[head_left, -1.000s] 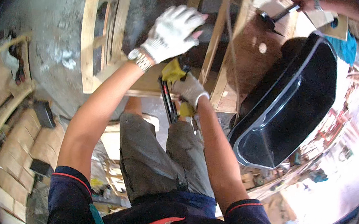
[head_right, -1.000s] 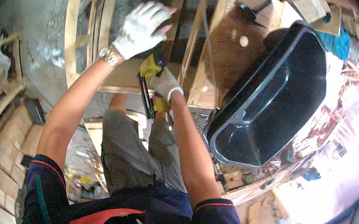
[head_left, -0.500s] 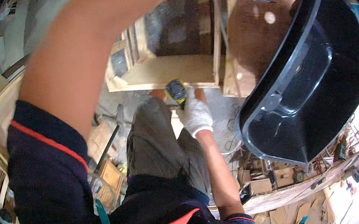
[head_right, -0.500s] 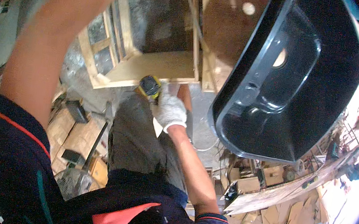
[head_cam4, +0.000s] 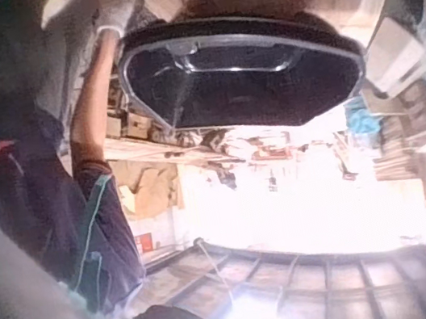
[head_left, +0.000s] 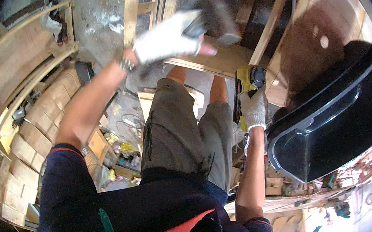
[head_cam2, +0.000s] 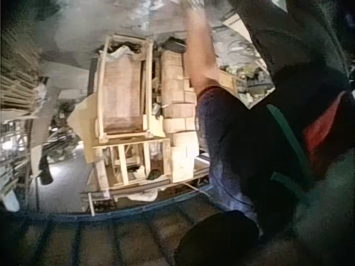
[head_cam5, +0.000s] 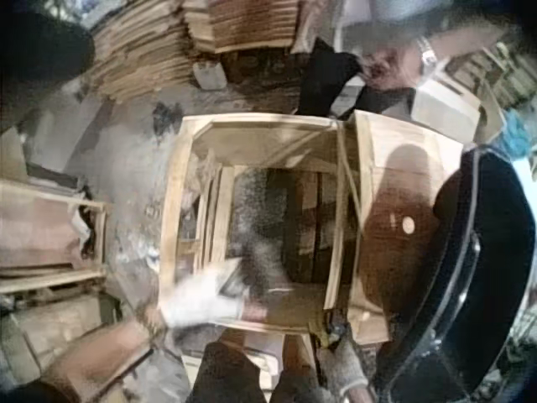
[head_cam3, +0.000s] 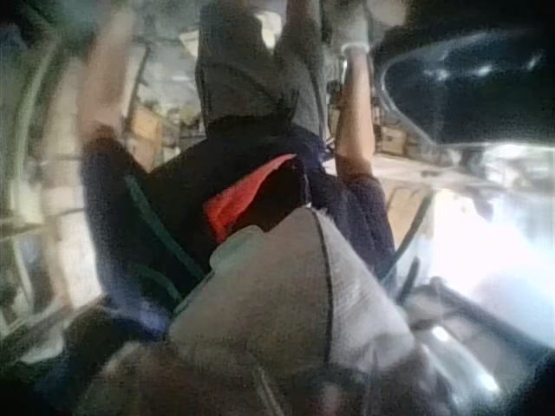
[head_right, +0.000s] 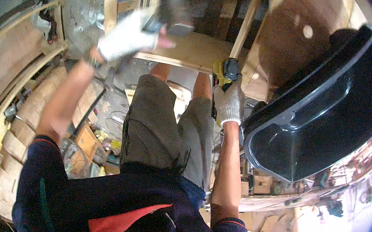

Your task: The person measures and marks a wooden strip, cuts it with a miter saw, and fits it into a wooden frame. They then use a nail gun to fasten the strip to the frame.

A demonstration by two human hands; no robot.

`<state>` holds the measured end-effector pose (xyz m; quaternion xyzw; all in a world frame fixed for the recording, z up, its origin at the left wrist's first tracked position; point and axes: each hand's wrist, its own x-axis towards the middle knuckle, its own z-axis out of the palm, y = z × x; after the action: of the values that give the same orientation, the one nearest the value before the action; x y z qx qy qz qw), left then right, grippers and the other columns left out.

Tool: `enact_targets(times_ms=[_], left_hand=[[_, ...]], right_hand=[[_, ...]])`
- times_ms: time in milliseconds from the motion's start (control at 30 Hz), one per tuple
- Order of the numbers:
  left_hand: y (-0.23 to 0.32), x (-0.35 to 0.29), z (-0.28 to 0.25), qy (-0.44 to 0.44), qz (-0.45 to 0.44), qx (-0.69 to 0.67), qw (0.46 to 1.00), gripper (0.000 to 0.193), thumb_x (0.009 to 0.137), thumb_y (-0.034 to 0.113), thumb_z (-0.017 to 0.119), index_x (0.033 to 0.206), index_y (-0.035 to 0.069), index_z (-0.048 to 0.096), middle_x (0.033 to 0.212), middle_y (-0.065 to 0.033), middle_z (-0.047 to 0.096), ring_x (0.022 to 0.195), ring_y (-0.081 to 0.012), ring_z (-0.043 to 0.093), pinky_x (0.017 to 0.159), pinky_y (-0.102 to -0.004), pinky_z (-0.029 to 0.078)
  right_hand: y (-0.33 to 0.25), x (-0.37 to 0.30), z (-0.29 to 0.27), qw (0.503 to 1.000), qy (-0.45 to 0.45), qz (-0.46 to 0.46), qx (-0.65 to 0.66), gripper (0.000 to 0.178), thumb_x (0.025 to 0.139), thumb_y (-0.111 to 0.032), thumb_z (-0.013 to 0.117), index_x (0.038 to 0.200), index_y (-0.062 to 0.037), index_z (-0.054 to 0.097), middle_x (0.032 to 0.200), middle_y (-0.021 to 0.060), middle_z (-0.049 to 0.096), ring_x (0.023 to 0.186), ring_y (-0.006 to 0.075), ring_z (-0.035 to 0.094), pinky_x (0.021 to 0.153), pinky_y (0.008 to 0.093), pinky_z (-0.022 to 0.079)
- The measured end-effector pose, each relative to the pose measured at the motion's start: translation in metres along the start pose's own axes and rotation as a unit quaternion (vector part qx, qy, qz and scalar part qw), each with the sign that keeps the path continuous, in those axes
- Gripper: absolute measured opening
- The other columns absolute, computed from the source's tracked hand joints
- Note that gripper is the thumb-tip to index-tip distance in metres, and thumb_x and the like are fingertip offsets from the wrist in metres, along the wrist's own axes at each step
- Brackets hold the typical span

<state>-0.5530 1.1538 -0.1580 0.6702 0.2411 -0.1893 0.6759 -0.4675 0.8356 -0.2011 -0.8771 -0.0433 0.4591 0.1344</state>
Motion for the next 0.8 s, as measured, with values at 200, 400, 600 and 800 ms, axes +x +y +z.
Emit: enact_targets(times_ms=[200, 400, 600, 800], left_hand=[[-0.088, -0.083, 0.112, 0.281, -0.185, -0.496, 0.801, 0.025, 0.102, 0.028, 0.056, 0.087, 0.012, 0.044, 0.063, 0.0043, 0.041, 0.047, -0.0079, 0.042, 0.04, -0.0249, 0.032], [-0.125, -0.077, 0.203, 0.282, -0.388, -0.423, 0.768, 0.028, 0.094, 0.029, 0.066, 0.104, 0.006, 0.053, 0.069, -0.0007, 0.054, 0.05, -0.0108, 0.054, 0.045, -0.0274, 0.044], [-0.19, -0.046, 0.265, 0.185, -0.329, -0.372, 0.848, 0.033, 0.087, 0.033, 0.077, 0.094, 0.009, 0.057, 0.064, 0.0006, 0.055, 0.044, -0.0087, 0.05, 0.037, -0.0273, 0.041], [-0.2, -0.011, 0.263, 0.191, -0.262, -0.437, 0.839, 0.028, 0.088, 0.028, 0.075, 0.084, 0.008, 0.055, 0.054, 0.0022, 0.048, 0.039, -0.009, 0.046, 0.035, -0.0284, 0.036]], right_hand=[[-0.04, 0.049, 0.001, 0.996, 0.01, -0.087, 0.034, 0.041, 0.087, -0.021, 0.064, 0.124, -0.0054, 0.056, 0.094, 0.0182, 0.068, 0.084, 0.0331, 0.065, 0.072, 0.0423, 0.051], [-0.115, 0.077, -0.005, 0.983, -0.024, -0.181, 0.005, 0.046, 0.086, -0.023, 0.064, 0.127, -0.0045, 0.055, 0.091, 0.0125, 0.071, 0.075, 0.0258, 0.069, 0.073, 0.0393, 0.055], [-0.154, 0.105, -0.014, 0.962, -0.211, -0.153, -0.082, 0.041, 0.087, -0.032, 0.064, 0.114, -0.0022, 0.066, 0.091, 0.0067, 0.072, 0.064, 0.0151, 0.063, 0.06, 0.031, 0.051], [-0.16, 0.133, -0.007, 0.91, -0.374, -0.049, -0.172, 0.03, 0.085, -0.033, 0.066, 0.099, -0.0063, 0.069, 0.084, 0.0013, 0.07, 0.053, 0.0081, 0.055, 0.051, 0.0235, 0.047]])
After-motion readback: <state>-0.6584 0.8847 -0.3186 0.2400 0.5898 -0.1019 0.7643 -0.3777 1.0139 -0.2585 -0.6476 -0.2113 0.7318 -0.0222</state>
